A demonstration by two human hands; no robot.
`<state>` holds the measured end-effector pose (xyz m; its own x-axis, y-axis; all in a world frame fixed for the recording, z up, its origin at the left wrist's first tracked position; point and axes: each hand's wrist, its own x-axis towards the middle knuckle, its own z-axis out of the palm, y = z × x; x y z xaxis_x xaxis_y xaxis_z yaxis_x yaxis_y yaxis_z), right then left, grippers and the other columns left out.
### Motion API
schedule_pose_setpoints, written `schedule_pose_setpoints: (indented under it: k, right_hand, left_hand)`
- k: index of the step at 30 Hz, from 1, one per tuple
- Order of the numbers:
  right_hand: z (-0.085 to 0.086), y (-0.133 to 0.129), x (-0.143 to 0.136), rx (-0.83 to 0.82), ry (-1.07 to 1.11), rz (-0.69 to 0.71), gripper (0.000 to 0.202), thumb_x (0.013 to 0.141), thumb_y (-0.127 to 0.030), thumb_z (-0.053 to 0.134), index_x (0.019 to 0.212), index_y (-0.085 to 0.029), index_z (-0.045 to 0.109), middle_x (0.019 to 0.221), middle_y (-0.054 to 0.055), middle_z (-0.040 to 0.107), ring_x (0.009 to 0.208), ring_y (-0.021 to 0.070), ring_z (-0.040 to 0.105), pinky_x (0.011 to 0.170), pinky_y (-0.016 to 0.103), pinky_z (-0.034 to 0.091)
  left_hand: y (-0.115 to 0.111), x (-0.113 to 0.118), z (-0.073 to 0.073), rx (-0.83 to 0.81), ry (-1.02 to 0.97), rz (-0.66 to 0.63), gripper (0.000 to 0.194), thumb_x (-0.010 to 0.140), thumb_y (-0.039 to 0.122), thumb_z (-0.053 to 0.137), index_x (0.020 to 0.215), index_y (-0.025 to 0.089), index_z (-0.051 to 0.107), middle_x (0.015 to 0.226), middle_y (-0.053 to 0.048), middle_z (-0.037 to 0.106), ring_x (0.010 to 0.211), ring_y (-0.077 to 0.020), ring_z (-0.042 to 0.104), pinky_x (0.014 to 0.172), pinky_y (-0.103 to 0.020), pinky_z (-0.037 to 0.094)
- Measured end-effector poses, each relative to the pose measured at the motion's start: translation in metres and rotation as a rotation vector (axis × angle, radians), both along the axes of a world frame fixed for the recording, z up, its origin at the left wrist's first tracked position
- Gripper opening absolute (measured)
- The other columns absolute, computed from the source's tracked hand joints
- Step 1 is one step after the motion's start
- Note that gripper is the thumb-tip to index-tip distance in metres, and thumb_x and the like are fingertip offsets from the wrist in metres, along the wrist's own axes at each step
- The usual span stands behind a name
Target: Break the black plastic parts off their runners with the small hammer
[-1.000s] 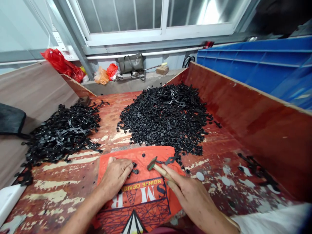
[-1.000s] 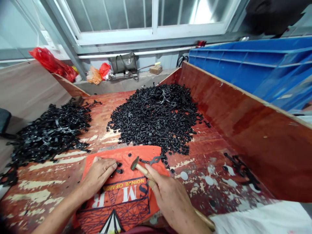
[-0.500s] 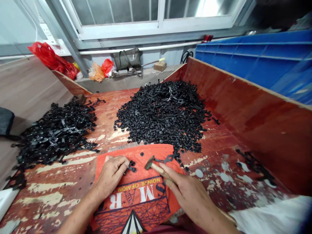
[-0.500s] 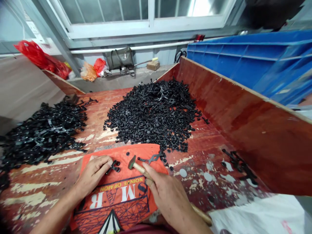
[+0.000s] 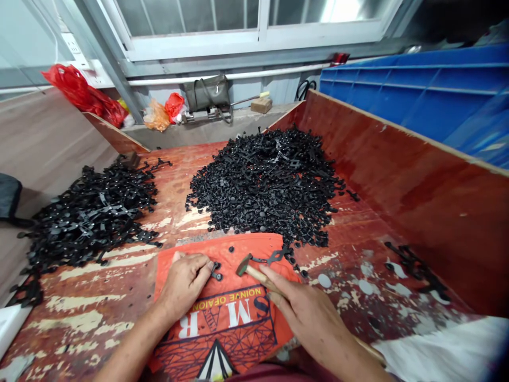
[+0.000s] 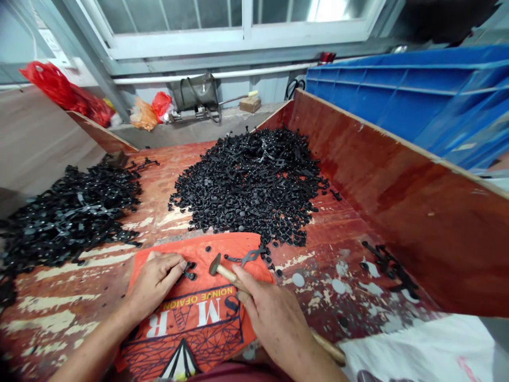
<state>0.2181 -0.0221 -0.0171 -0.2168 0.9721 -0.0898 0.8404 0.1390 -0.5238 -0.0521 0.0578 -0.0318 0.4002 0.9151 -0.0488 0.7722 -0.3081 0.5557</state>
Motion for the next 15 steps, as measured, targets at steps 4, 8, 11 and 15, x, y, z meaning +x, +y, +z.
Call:
schedule_pose_setpoints:
  k: [4,8,11,15]
  right_hand:
    - [0.001,0.001,0.0,-0.081,-0.058,-0.005,0.055,0.099,-0.023,0.048,0.149,-0.043,0.036,0.109,-0.001,0.076,0.087,0.0232,0.075,0.074,0.036,0.061]
    - [0.008,0.007,-0.004,-0.004,-0.001,0.025,0.054,0.102,-0.025,0.044,0.15,-0.045,0.032,0.119,-0.002,0.072,0.092,0.0212,0.074,0.078,0.035,0.06]
    - [0.021,0.015,-0.01,0.096,0.056,0.045,0.051,0.104,-0.026,0.04,0.15,-0.046,0.032,0.116,-0.003,0.073,0.09,0.0183,0.073,0.078,0.031,0.059]
    - [0.039,0.026,-0.02,0.153,0.054,0.111,0.048,0.104,-0.025,0.039,0.149,-0.041,0.037,0.105,-0.002,0.076,0.084,0.0176,0.073,0.078,0.03,0.057]
  left_hand:
    - [0.001,0.001,0.001,0.014,0.034,-0.009,0.041,0.099,0.037,0.036,0.064,0.019,0.046,0.066,0.002,0.059,0.068,-0.0175,0.055,0.076,-0.035,0.026]
    - [0.002,0.003,0.001,0.019,0.041,-0.002,0.038,0.096,0.033,0.036,0.062,0.019,0.044,0.062,0.002,0.056,0.064,-0.017,0.053,0.076,-0.035,0.028]
    - [0.002,0.006,0.001,0.033,0.047,0.013,0.034,0.092,0.027,0.034,0.06,0.019,0.041,0.058,0.002,0.052,0.06,-0.016,0.048,0.075,-0.034,0.029]
    - [0.004,0.008,-0.001,0.035,0.062,0.026,0.031,0.089,0.024,0.035,0.058,0.019,0.037,0.056,0.002,0.049,0.058,-0.0151,0.047,0.074,-0.034,0.028]
